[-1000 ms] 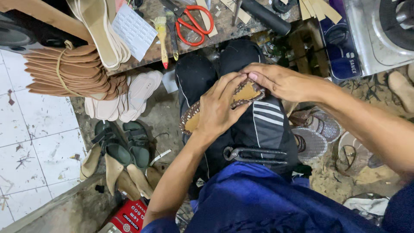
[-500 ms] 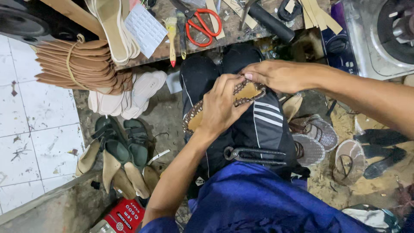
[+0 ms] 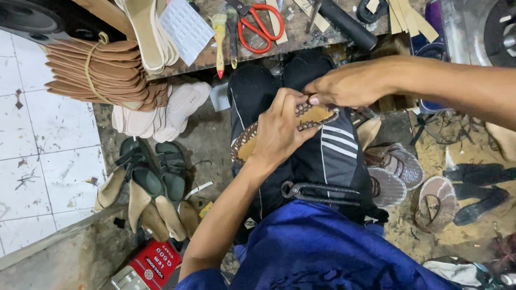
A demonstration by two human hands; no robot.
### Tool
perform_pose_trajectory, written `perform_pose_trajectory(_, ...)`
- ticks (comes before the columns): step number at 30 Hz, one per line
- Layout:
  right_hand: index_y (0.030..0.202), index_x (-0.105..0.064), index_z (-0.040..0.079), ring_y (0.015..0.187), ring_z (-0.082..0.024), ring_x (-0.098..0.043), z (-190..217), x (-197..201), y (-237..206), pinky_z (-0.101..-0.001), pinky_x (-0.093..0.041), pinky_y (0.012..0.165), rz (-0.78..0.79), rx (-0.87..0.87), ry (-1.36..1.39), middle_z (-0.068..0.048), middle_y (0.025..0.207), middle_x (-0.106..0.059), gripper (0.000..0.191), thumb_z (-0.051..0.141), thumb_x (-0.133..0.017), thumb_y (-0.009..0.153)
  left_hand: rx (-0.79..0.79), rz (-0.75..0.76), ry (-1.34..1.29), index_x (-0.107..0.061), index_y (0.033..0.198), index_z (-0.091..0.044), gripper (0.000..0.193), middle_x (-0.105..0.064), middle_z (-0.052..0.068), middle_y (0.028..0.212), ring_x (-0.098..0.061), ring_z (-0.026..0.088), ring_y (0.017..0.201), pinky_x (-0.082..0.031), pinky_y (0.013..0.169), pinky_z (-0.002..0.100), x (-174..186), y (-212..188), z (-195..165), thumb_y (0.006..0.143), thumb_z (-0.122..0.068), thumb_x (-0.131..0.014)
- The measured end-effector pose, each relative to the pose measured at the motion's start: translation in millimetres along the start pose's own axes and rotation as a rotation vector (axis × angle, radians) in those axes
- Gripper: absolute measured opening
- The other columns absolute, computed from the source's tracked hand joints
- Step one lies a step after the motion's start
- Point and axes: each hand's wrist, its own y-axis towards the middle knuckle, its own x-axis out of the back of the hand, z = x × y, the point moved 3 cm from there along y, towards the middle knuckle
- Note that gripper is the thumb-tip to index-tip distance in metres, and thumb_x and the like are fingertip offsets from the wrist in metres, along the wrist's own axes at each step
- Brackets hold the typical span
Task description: The person assembles a woven shoe by pressing the upper onto a sole, then uses a hammer to tap along the perimeter to secure it. They inspect the shoe, place it on a shelf, and repeat the process with a second shoe.
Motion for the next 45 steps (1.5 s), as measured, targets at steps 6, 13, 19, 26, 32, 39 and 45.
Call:
perform_pose_trajectory(6, 0.149, -0.047, 0.017, 0.080, -0.034, -0.069, -4, -3, 5, -0.0486, -0.061, 0.075, 0.304, -0.568, 0.245, -0.016, 0.105, -0.073, 0.043, 0.033, -0.041, 0.109, -0.010, 0.021, 0.006, -0.056, 0.112, -0.004, 0.060, -0.058, 0.009, 0.112, -0.065, 0.030, 0.104, -0.056, 0.079, 0.040, -11, -2, 11, 0.068, -0.020, -0.093)
perform_pose_trajectory(13, 0.134, -0.058, 0.017, 0.103, -0.031, -0.069, -11, -11, 2, -0.0453, -0.056, 0.087, 0.013, -0.198, 0.046, -0.009, 0.124, -0.071, 0.043, 0.043, -0.047, 0.102, 0.089, 0.107, 0.231, -0.059, 0.112, -0.005, 0.061, -0.066, 0.013, 0.099, -0.067, 0.034, 0.091, -0.055, 0.074, 0.045, 18, -4, -17, 0.065, -0.027, -0.091)
perform_pose_trajectory(19, 0.126, -0.065, 0.004, 0.114, -0.044, -0.056, -137, -23, 8, -0.0535, -0.046, 0.095, -0.994, -0.549, -0.079, -0.027, 0.122, -0.060, 0.043, 0.041, -0.064, 0.103, 0.122, -0.062, 0.332, -0.061, 0.119, -0.003, 0.065, -0.071, 0.013, 0.096, -0.069, 0.032, 0.088, -0.054, 0.076, 0.042, 26, -3, -14, 0.071, -0.036, -0.090)
perform_pose_trajectory(26, 0.111, -0.063, -0.002, 0.108, -0.040, -0.058, -173, -43, 27, -0.0533, -0.048, 0.085, -1.148, -0.613, -0.495, -0.023, 0.113, -0.060, 0.041, 0.035, -0.073, 0.098, 0.159, -0.042, 0.432, -0.062, 0.115, -0.005, 0.063, -0.071, 0.011, 0.098, -0.069, 0.029, 0.091, -0.054, 0.079, 0.041, 4, -1, -5, 0.068, -0.038, -0.088)
perform_pose_trajectory(32, 0.117, -0.052, 0.002, 0.061, -0.016, -0.058, -28, -59, -72, -0.0309, -0.049, 0.055, -1.259, -0.066, 0.972, -0.008, 0.086, -0.061, 0.031, 0.032, -0.058, 0.111, 0.227, 0.007, 0.433, -0.061, 0.109, -0.006, 0.059, -0.071, 0.010, 0.094, -0.070, 0.028, 0.090, -0.054, 0.078, 0.041, 5, 4, 3, 0.067, -0.038, -0.087)
perform_pose_trajectory(39, 0.118, -0.058, 0.012, 0.068, -0.015, -0.061, 62, -94, -111, -0.0328, -0.056, 0.061, -1.660, 0.742, 0.841, -0.005, 0.090, -0.059, 0.045, 0.052, -0.067, 0.099, 0.148, -0.023, 0.429, -0.061, 0.110, -0.005, 0.059, -0.070, 0.010, 0.091, -0.069, 0.029, 0.086, -0.054, 0.076, 0.041, -10, 6, 3, 0.069, -0.039, -0.087)
perform_pose_trajectory(45, 0.118, -0.064, 0.006, 0.062, -0.013, -0.069, 47, -115, -101, -0.0365, -0.055, 0.058, -1.116, -0.474, 0.613, -0.007, 0.075, -0.069, 0.030, 0.024, -0.069, 0.095, 0.124, -0.056, 0.438, -0.061, 0.107, -0.006, 0.056, -0.069, 0.010, 0.088, -0.070, 0.029, 0.086, -0.055, 0.077, 0.041, -9, 5, -5, 0.069, -0.037, -0.087)
